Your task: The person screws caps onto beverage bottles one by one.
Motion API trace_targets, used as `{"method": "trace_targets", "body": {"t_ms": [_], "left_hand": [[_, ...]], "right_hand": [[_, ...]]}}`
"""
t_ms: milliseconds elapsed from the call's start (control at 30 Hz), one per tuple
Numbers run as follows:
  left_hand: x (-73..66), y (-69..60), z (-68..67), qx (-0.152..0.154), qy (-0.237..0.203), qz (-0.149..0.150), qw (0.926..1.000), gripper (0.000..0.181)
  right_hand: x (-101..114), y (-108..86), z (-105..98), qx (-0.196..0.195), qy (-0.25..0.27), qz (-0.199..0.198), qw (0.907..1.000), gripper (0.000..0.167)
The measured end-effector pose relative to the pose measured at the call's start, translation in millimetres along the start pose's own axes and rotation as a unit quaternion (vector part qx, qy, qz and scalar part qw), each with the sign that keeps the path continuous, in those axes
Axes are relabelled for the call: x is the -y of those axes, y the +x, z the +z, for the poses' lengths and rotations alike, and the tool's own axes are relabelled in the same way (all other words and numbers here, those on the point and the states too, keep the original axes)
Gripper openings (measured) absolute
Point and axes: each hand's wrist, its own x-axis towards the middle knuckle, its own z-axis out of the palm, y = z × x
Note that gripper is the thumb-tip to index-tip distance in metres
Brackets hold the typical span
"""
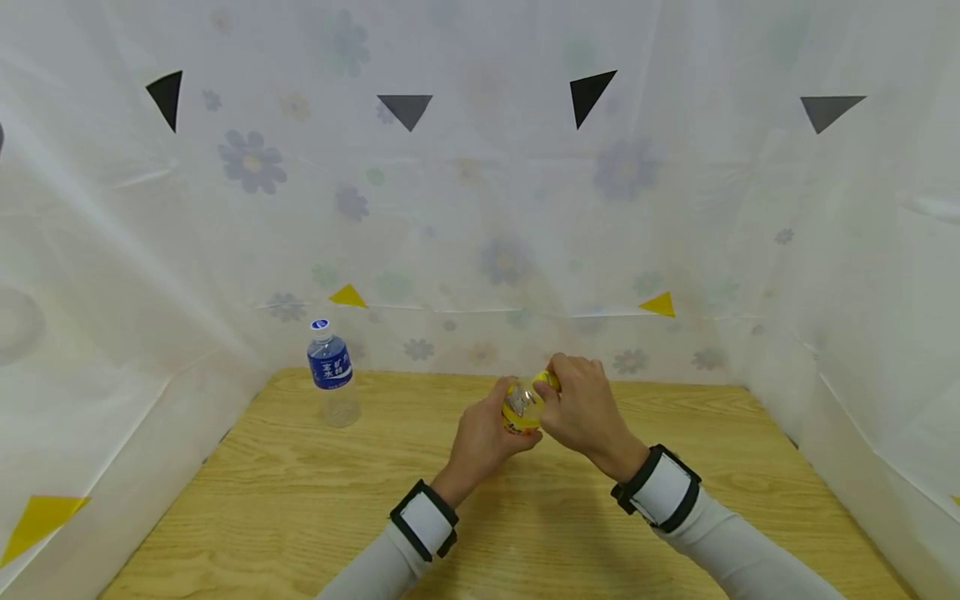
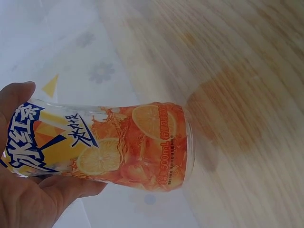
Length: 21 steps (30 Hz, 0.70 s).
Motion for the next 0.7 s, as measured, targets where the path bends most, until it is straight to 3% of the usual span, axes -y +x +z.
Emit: {"method": "trace_targets", "body": {"t_ms": [367, 700], "left_hand": [[0.5, 0.0, 0.6, 0.006, -0.006, -0.005, 1.0, 0.074], [0.0, 0.3, 1.6, 0.017, -0.007, -0.013, 0.9998, 0.07]], "right_hand": [[-2.7, -0.6, 1.3, -0.016, -0.009, -0.022, 0.9996, 0.034], [-9.3, -1.0, 6.2, -0.066, -0.038, -0.061, 0.9952, 0.037]]}}
